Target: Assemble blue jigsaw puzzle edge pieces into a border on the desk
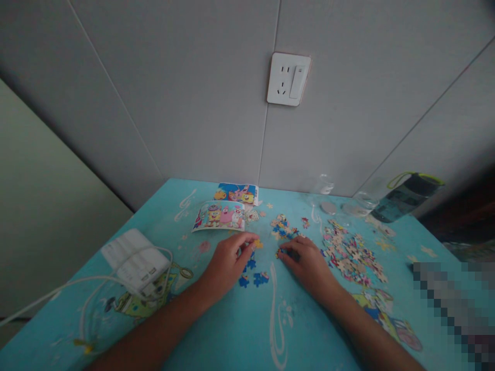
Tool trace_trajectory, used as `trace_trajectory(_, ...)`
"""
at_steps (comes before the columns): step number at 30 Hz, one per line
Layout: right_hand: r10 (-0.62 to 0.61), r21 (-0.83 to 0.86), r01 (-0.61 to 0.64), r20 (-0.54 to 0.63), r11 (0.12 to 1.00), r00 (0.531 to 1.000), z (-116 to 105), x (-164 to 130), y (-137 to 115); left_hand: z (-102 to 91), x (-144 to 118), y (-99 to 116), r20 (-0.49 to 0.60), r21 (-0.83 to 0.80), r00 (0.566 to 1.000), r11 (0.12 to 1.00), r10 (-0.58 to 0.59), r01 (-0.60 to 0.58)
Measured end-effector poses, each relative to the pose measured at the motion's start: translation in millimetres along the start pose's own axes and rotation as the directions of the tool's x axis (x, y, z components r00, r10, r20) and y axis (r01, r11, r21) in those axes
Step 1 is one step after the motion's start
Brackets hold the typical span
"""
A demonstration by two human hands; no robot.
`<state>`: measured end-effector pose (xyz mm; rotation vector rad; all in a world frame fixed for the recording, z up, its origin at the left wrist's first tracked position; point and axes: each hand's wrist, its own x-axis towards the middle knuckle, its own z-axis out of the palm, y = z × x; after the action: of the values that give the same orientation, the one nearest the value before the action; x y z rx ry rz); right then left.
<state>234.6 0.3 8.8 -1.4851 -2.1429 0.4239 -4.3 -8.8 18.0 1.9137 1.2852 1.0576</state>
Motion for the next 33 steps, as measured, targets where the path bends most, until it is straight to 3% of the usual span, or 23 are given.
trace_trajectory(6,0.090,0.154,-0.098,0.053,0.983,0.995,-8.2,1.4,-2.0,0.6,-2.9,2.5,0.154,0.102,0.982,0.987,0.111,-0.127)
trace_trajectory(11,0.204,0.365,-0.235,0.122,0.901,0.971,-14.5,2.8,2.3,7.8,-6.4,3.7,0.305,0.277,0.914,0.893,0.268,-0.354)
trace_trajectory(17,0.223,0.564,-0.223,0.071,0.795,0.972,-12.7,1.9,13.9,8.8,-4.5,-3.0,0.318,0.340,0.909,0.863,0.270,-0.375)
trace_trajectory(21,0.202,0.386,-0.160,-0.071,0.909,0.977,-14.3,8.8,15.3,9.1,-3.3,-4.5,0.325,0.369,0.912,0.855,0.249,-0.365)
trace_trajectory(24,0.196,0.179,-0.167,-0.158,0.970,0.968,-17.4,35.3,18.0,10.6,-3.3,-4.2,0.344,0.380,0.908,0.849,0.239,-0.367)
trace_trajectory(29,0.199,0.051,-0.193,-0.156,0.980,0.968,-15.6,101.4,28.4,12.4,-4.4,-5.4,0.345,0.386,0.910,0.850,0.229,-0.360)
trace_trajectory(33,0.161,-0.092,-0.173,-0.120,0.981,0.980,-7.0,128.2,23.0,12.7,-5.1,-6.3,0.332,0.387,0.915,0.852,0.229,-0.353)
